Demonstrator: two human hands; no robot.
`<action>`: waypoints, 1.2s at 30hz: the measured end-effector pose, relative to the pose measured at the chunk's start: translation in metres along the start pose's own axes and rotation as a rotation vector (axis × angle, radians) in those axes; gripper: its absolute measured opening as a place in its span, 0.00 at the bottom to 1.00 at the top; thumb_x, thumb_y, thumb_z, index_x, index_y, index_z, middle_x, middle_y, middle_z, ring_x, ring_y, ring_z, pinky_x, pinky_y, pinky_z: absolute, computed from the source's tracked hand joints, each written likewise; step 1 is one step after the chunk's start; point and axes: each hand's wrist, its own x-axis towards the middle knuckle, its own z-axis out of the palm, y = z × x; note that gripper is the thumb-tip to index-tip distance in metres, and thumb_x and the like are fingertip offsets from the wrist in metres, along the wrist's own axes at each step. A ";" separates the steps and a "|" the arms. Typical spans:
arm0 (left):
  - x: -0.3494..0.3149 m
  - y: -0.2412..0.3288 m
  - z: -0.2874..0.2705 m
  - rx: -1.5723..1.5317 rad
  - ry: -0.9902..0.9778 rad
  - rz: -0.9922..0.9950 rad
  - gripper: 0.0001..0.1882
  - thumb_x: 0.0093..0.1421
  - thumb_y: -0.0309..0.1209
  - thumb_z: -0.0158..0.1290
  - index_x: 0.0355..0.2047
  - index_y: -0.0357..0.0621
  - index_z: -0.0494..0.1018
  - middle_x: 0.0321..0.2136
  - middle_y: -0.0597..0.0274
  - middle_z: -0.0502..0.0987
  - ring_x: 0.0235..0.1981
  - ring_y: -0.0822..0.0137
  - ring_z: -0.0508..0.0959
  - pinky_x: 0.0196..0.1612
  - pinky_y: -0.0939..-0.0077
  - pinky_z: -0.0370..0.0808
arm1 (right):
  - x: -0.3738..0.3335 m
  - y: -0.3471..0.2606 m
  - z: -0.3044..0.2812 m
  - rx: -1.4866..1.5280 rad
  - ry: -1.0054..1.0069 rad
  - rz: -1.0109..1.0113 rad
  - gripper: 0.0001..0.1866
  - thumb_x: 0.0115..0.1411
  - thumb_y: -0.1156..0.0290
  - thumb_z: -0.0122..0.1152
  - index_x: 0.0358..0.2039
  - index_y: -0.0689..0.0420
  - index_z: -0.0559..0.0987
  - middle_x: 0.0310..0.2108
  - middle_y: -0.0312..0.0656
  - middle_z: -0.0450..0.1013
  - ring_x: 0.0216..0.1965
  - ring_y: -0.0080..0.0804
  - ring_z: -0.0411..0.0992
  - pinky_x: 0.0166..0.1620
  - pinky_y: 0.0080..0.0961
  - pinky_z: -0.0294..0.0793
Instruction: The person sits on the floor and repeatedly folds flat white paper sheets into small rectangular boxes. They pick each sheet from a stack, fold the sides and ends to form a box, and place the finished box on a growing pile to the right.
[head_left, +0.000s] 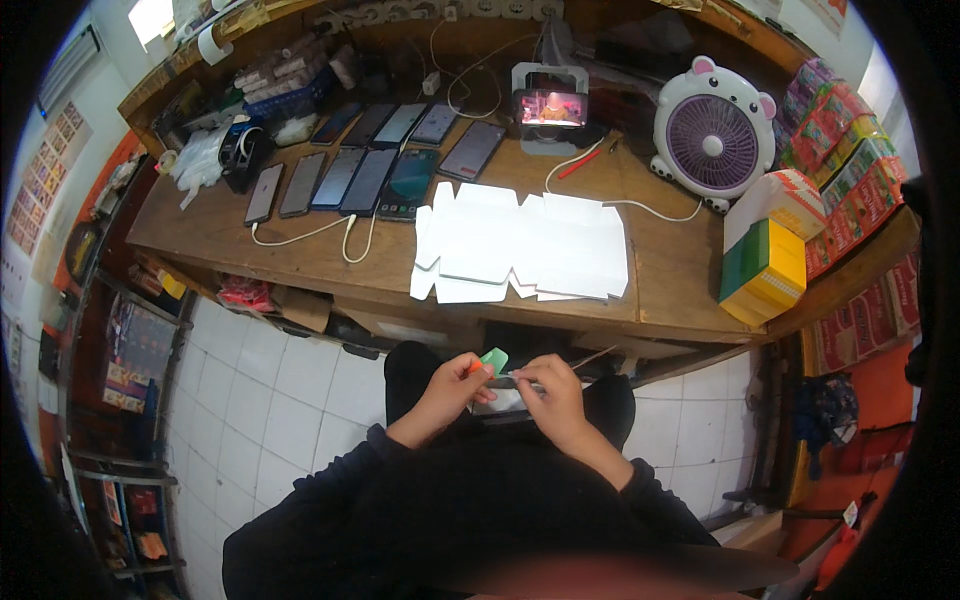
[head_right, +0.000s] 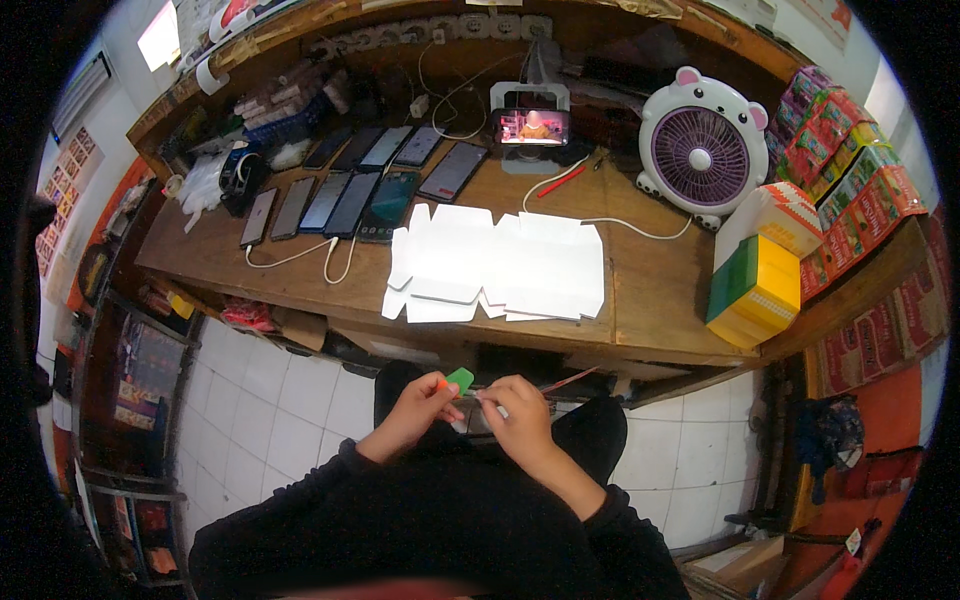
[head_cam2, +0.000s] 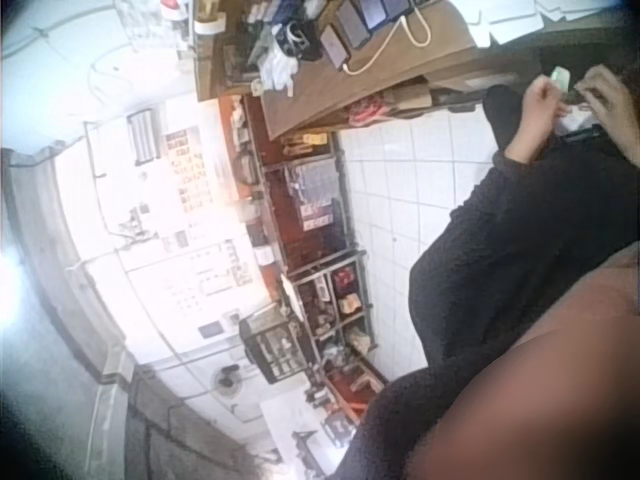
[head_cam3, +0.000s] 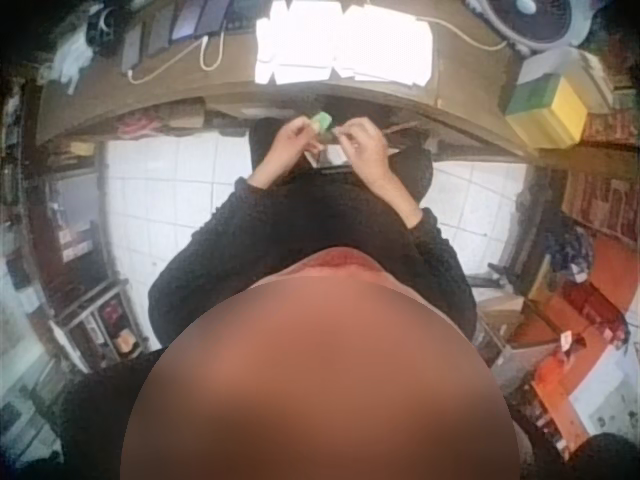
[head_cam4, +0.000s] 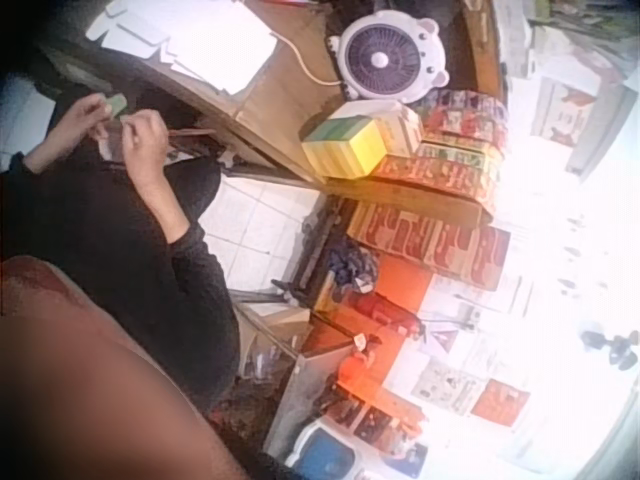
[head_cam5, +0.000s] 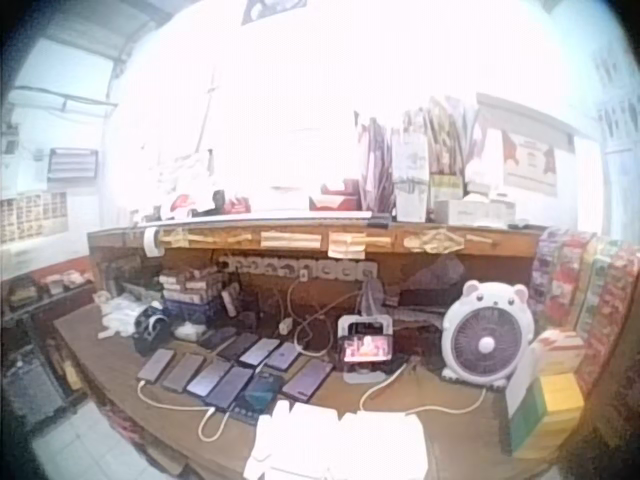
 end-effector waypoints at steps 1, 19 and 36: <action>0.001 -0.001 -0.001 -0.019 0.004 -0.028 0.11 0.69 0.34 0.50 0.43 0.38 0.71 0.34 0.62 0.77 0.30 0.74 0.80 0.35 0.82 0.77 | -0.005 0.003 0.001 -0.018 -0.063 0.007 0.05 0.51 0.78 0.65 0.30 0.55 0.82 0.36 0.40 0.76 0.38 0.42 0.74 0.42 0.35 0.72; 0.001 -0.004 -0.026 0.583 -0.479 -0.007 0.17 0.64 0.33 0.57 0.52 0.40 0.75 0.36 0.64 0.79 0.33 0.76 0.78 0.38 0.81 0.76 | -0.031 0.021 0.016 0.212 -0.365 0.159 0.03 0.54 0.80 0.65 0.30 0.58 0.82 0.35 0.42 0.76 0.39 0.40 0.74 0.44 0.29 0.73; 0.016 -0.036 -0.039 0.172 -0.164 -0.088 0.14 0.68 0.36 0.52 0.47 0.41 0.75 0.38 0.66 0.79 0.37 0.77 0.75 0.41 0.80 0.72 | -0.023 0.054 0.025 0.009 -0.161 0.181 0.26 0.56 0.65 0.66 0.54 0.58 0.71 0.52 0.53 0.65 0.55 0.52 0.64 0.58 0.42 0.65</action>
